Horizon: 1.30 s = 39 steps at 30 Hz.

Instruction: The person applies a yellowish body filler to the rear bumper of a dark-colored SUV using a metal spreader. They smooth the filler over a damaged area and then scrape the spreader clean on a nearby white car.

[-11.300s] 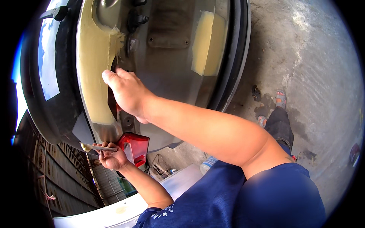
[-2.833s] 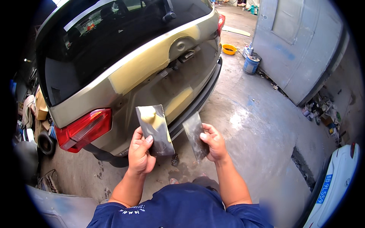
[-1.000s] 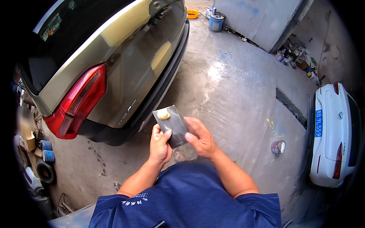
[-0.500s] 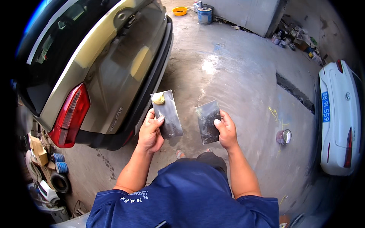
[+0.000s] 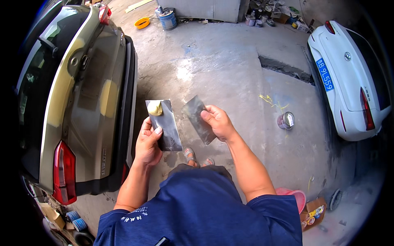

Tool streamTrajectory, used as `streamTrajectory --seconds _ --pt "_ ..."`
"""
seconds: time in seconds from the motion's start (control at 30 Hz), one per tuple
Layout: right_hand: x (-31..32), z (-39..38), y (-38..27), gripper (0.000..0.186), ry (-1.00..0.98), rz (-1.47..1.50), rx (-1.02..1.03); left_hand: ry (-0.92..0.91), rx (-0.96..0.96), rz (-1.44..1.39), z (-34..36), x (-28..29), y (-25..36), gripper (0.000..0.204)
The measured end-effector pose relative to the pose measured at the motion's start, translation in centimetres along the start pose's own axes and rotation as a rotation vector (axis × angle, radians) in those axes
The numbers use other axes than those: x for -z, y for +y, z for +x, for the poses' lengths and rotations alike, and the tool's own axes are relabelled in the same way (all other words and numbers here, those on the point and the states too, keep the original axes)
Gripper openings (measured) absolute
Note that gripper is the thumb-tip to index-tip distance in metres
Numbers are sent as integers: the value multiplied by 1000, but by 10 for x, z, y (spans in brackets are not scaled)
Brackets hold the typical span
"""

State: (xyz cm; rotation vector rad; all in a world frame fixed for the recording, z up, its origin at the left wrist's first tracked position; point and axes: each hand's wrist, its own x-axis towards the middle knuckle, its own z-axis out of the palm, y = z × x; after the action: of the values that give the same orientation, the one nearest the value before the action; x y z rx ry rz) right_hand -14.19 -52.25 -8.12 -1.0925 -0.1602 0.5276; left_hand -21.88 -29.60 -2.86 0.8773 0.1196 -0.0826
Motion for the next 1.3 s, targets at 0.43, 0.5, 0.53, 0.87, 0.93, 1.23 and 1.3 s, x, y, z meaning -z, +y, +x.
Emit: streamTrajectory --seconds 0.43,0.5,0.53,0.87,0.93,1.23,1.3 --pt "-22 44 -51 45 360 -730 251 -364 -82 -4 126 16 -6 48" --pt "-14 48 -53 43 393 -807 367 -410 -16 -29 141 11 1 48" --pt "-13 44 -54 41 413 -882 355 -414 -11 -40 148 7 4 47" --pt "60 42 -115 42 479 -1081 331 -698 148 268 225 -32 -24 46" --pt "84 44 -122 43 475 -1084 306 -731 158 345 240 -47 -36 46" --pt "194 55 -148 42 587 -774 277 -658 266 192 318 -159 -93 61" --pt "210 61 -168 41 586 -649 220 -674 254 242 332 -183 -103 67"
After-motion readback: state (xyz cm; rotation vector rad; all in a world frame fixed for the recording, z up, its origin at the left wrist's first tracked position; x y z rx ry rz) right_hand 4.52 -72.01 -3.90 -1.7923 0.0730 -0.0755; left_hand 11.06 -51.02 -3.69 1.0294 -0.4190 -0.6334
